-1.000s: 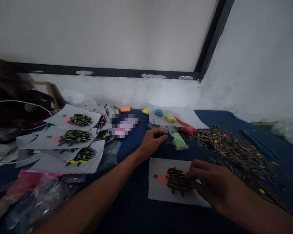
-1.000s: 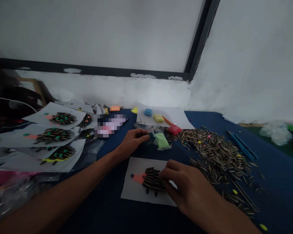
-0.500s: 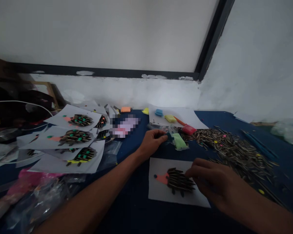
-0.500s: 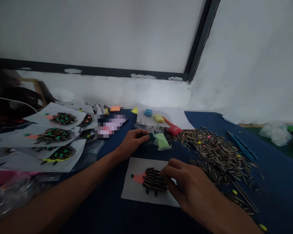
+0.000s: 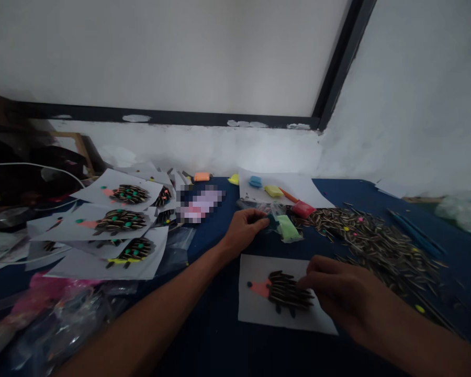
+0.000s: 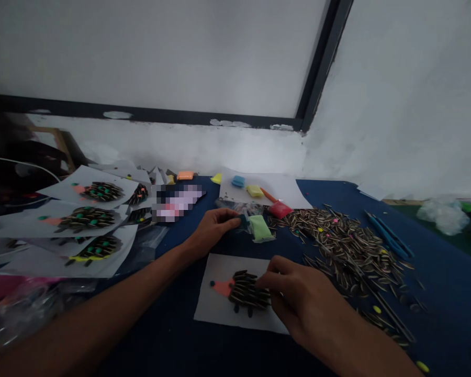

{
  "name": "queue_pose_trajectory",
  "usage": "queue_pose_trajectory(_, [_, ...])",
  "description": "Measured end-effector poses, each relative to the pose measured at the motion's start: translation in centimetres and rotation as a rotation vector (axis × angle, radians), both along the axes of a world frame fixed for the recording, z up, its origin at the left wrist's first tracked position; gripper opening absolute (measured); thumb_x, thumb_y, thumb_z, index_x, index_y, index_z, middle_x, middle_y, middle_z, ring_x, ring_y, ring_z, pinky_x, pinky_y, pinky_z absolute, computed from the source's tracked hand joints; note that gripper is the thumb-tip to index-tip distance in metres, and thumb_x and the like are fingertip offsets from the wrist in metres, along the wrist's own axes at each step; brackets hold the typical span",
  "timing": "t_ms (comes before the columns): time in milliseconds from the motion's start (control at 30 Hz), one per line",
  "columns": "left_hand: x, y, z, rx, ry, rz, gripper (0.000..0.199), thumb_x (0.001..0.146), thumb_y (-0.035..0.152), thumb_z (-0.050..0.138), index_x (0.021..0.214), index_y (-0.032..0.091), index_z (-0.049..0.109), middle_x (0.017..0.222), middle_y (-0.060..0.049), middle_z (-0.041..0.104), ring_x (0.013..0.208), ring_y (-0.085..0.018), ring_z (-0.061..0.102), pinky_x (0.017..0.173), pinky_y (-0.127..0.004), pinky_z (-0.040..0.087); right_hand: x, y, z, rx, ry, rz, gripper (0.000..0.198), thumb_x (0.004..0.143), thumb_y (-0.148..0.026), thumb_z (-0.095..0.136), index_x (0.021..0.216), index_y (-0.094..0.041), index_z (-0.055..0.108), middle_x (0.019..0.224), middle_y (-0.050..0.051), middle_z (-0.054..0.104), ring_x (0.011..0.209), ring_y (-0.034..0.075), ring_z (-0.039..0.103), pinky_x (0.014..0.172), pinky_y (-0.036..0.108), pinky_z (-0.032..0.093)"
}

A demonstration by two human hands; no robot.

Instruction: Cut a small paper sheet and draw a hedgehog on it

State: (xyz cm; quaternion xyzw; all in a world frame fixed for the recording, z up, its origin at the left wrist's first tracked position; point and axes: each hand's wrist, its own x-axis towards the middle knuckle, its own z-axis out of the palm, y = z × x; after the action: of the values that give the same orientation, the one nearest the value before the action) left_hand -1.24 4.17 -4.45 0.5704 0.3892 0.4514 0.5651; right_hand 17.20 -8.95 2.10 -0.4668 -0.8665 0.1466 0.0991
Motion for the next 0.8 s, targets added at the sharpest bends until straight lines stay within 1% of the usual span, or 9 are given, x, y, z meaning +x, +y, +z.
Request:
queue_pose_trajectory(167, [0.0, -0.1, 0.2, -0.009, -0.001, 0.003, 0.017, 0.073, 0.023, 0.066, 0.085, 0.011, 0.067, 0.078, -0.004, 0.066, 0.069, -0.011, 0.057, 0.063, -0.022, 0.043, -0.2, -0.1, 0.4, -0.043, -0.009, -0.004, 0.029, 0.079, -0.004, 0.046, 0.087, -0.023, 0.065, 0.085, 0.003, 0.059, 0.064, 0.012, 0.057, 0.056, 0.024, 0.04])
queue_pose_trajectory(333, [0.0, 0.0, 0.0, 0.007, 0.007, 0.006, 0.016, 0.073, 0.023, 0.066, 0.084, 0.011, 0.067, 0.077, -0.003, 0.066, 0.068, -0.011, 0.057, 0.061, -0.021, 0.042, -0.4, 0.0, 0.7, -0.019, -0.011, -0.008, 0.023, 0.082, -0.007, 0.046, 0.081, -0.022, 0.063, 0.083, 0.004, 0.06, 0.061, 0.012, 0.056, 0.053, 0.024, 0.037])
queue_pose_trajectory(467, [0.0, 0.1, -0.2, 0.02, 0.004, 0.013, 0.017, 0.072, 0.025, 0.067, 0.084, 0.012, 0.067, 0.076, -0.003, 0.066, 0.067, -0.011, 0.056, 0.06, -0.021, 0.041, -0.4, -0.1, 0.6, -0.044, -0.005, -0.013, 0.023, 0.083, -0.008, 0.045, 0.085, -0.022, 0.063, 0.086, 0.005, 0.06, 0.064, 0.013, 0.058, 0.056, 0.025, 0.039])
queue_pose_trajectory(600, [0.0, 0.1, -0.2, 0.015, 0.007, 0.014, 0.018, 0.072, 0.025, 0.067, 0.084, 0.012, 0.067, 0.077, -0.003, 0.066, 0.068, -0.012, 0.056, 0.061, -0.022, 0.041, -0.1, 0.0, 0.1, -0.037, 0.004, -0.024, 0.022, 0.085, -0.01, 0.044, 0.088, -0.022, 0.062, 0.087, 0.004, 0.059, 0.066, 0.013, 0.057, 0.058, 0.026, 0.04])
queue_pose_trajectory(700, [0.0, 0.0, -0.1, 0.01, 0.0, 0.006, 0.018, 0.073, 0.025, 0.067, 0.085, 0.012, 0.067, 0.078, -0.004, 0.066, 0.069, -0.012, 0.057, 0.063, -0.022, 0.042, 0.1, 0.1, -0.3, -0.01, -0.01, -0.043, 0.021, 0.09, -0.016, 0.042, 0.095, -0.023, 0.061, 0.088, 0.004, 0.059, 0.068, 0.014, 0.058, 0.059, 0.027, 0.04])
queue_pose_trajectory(800, [0.1, 0.0, 0.0, 0.008, 0.006, 0.009, 0.017, 0.073, 0.023, 0.067, 0.085, 0.011, 0.067, 0.078, -0.003, 0.066, 0.069, -0.012, 0.057, 0.063, -0.022, 0.042, 0.2, 0.2, -0.2, 0.004, -0.039, -0.078, 0.022, 0.094, -0.023, 0.039, 0.091, -0.023, 0.061, 0.084, 0.004, 0.06, 0.067, 0.015, 0.058, 0.058, 0.028, 0.04])
